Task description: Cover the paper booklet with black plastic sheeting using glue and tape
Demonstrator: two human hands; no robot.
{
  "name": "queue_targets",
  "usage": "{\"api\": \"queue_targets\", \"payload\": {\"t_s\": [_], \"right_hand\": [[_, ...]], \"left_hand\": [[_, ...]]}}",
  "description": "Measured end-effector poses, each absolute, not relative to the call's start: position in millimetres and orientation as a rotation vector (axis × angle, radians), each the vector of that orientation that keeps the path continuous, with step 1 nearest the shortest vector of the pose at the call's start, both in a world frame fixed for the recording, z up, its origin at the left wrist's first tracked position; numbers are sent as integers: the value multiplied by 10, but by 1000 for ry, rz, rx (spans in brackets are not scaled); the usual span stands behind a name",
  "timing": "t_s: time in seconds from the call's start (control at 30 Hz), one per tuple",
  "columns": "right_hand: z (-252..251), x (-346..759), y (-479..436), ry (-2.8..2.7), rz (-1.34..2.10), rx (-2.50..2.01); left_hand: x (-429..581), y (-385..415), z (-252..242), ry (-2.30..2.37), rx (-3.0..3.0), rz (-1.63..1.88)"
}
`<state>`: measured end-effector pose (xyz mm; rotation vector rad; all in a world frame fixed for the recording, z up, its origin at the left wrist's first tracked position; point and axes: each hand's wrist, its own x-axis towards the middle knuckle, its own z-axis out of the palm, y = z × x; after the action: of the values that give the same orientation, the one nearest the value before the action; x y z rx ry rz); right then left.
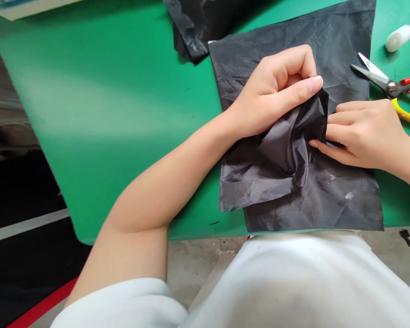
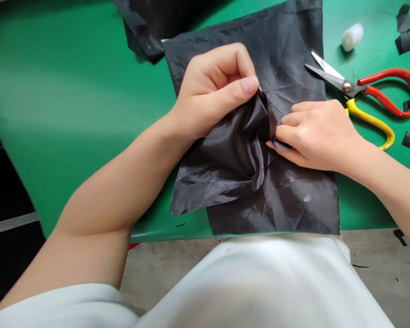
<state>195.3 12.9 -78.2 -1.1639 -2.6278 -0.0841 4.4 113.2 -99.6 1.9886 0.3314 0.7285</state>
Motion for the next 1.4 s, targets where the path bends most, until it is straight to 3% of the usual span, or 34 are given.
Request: {"api": "queue_targets", "payload": {"t_s": [1.0,1.4], "right_hand": [[-776,1963,115,-2624,364,-1462],[-786,1938,109,-2694,196,-1432]], "left_hand": [[47,1140,-1044,379,1825,804],[52,1183,-1056,353,1793,744]]}}
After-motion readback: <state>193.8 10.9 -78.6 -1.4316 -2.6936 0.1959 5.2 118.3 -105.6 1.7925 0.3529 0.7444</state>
